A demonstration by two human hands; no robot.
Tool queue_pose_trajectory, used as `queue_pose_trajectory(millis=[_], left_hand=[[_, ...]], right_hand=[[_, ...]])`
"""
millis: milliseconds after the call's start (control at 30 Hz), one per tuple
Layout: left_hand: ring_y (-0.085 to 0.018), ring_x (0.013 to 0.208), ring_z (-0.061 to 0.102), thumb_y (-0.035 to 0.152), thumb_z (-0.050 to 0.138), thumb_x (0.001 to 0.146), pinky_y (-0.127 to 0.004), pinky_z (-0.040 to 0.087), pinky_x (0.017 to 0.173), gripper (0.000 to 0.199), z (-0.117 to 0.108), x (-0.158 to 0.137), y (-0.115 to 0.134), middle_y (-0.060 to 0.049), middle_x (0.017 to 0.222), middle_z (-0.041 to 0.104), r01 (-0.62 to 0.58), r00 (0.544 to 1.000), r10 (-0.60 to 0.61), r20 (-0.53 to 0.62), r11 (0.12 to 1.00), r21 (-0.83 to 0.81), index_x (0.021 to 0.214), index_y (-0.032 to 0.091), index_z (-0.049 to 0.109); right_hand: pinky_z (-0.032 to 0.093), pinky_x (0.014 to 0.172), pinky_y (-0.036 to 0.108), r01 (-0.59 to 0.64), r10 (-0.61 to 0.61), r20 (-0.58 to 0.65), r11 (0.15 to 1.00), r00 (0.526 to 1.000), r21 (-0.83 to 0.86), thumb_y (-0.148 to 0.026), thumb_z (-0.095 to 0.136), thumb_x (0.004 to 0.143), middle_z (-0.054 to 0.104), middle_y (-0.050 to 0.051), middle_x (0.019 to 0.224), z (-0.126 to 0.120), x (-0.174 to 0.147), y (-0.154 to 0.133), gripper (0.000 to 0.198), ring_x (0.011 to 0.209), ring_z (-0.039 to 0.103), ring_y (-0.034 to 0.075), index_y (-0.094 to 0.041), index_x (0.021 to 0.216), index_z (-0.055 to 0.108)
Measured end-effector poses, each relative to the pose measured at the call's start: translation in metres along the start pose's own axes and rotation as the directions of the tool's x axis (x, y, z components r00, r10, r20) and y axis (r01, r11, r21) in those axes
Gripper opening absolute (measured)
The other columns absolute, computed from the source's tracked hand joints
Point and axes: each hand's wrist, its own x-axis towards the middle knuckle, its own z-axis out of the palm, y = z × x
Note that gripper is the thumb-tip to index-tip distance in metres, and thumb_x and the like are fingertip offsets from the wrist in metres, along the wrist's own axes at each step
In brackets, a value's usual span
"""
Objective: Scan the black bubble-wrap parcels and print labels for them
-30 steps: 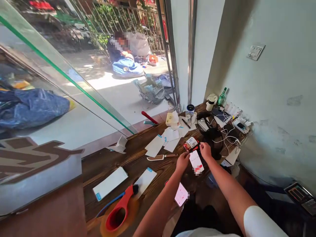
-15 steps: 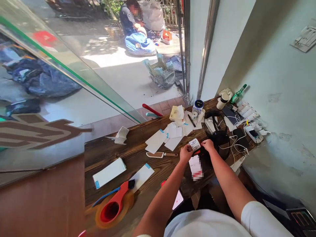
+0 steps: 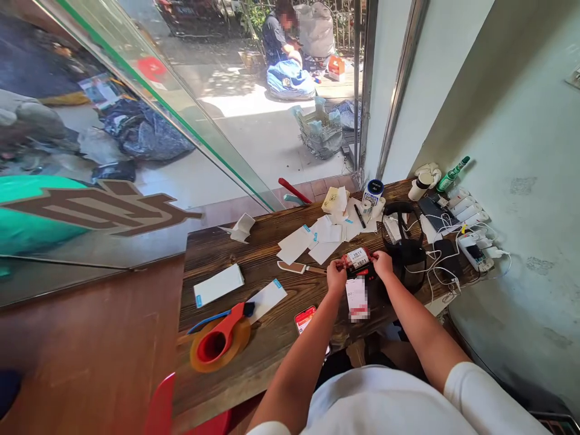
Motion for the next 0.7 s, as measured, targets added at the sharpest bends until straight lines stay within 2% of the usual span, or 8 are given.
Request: queue_pose_trajectory(millis=[133, 267, 333, 500, 700], left_hand=[[-0.025, 0.088, 0.070, 0.007, 0.062, 0.075, -0.040, 0.060, 0.088, 0.021, -0.011, -0.013, -0.007, -0.006, 0.088, 0.071, 0.031, 0.998, -0.025, -0.062, 0.994, 0.104, 0.089, 0.020, 0.071], [-0.027, 0.106, 0.069, 0.012, 0.066, 0.079, -0.041, 0.055, 0.103, 0.033, -0.006, -0.013, 0.000, -0.009, 0.105, 0.070, -0.029, 0.999, 0.032, -0.009, 0.977, 0.211, 0.109, 0.020, 0.078], [-0.029, 0.112, 0.067, 0.016, 0.069, 0.081, -0.041, 0.053, 0.109, 0.033, -0.002, -0.008, 0.006, -0.009, 0.108, 0.065, -0.046, 0.999, 0.038, 0.033, 0.958, 0.281, 0.112, 0.020, 0.079], [-0.036, 0.126, 0.058, 0.029, 0.068, 0.089, -0.046, 0.048, 0.114, 0.020, 0.006, 0.002, 0.019, -0.012, 0.118, 0.056, -0.051, 0.993, -0.003, 0.119, 0.891, 0.450, 0.104, 0.021, 0.079], [-0.039, 0.132, 0.052, 0.033, 0.065, 0.092, -0.045, 0.042, 0.118, 0.041, 0.007, 0.004, 0.032, -0.018, 0.133, 0.053, -0.059, 0.983, -0.051, 0.178, 0.824, 0.563, 0.129, 0.016, 0.072]], right_hand=[[0.061, 0.097, 0.045, 0.171, -0.169, -0.044, 0.985, 0.985, 0.033, -0.031, 0.069, 0.102, 0.072, 0.008, 0.120, 0.005, -0.008, 0.009, 0.019, 0.110, 0.070, 0.023, -0.017, 0.115, 0.070], [0.060, 0.097, 0.046, 0.275, -0.275, -0.014, 0.961, 0.961, 0.029, -0.027, 0.074, 0.098, 0.071, 0.007, 0.120, 0.007, 0.000, 0.013, 0.019, 0.108, 0.069, 0.023, -0.016, 0.112, 0.071], [0.060, 0.097, 0.045, 0.303, -0.303, 0.013, 0.953, 0.953, 0.021, -0.028, 0.075, 0.097, 0.071, 0.007, 0.118, 0.008, 0.008, 0.012, 0.017, 0.106, 0.069, 0.023, -0.016, 0.109, 0.071], [0.058, 0.098, 0.046, 0.337, -0.337, 0.061, 0.941, 0.940, 0.003, -0.030, 0.076, 0.096, 0.072, 0.007, 0.118, 0.007, 0.022, 0.010, 0.016, 0.108, 0.069, 0.023, -0.016, 0.104, 0.072], [0.057, 0.098, 0.045, 0.343, -0.343, 0.075, 0.939, 0.937, 0.011, -0.027, 0.081, 0.090, 0.073, 0.007, 0.115, 0.004, 0.022, 0.014, 0.015, 0.105, 0.069, 0.023, -0.015, 0.093, 0.073]])
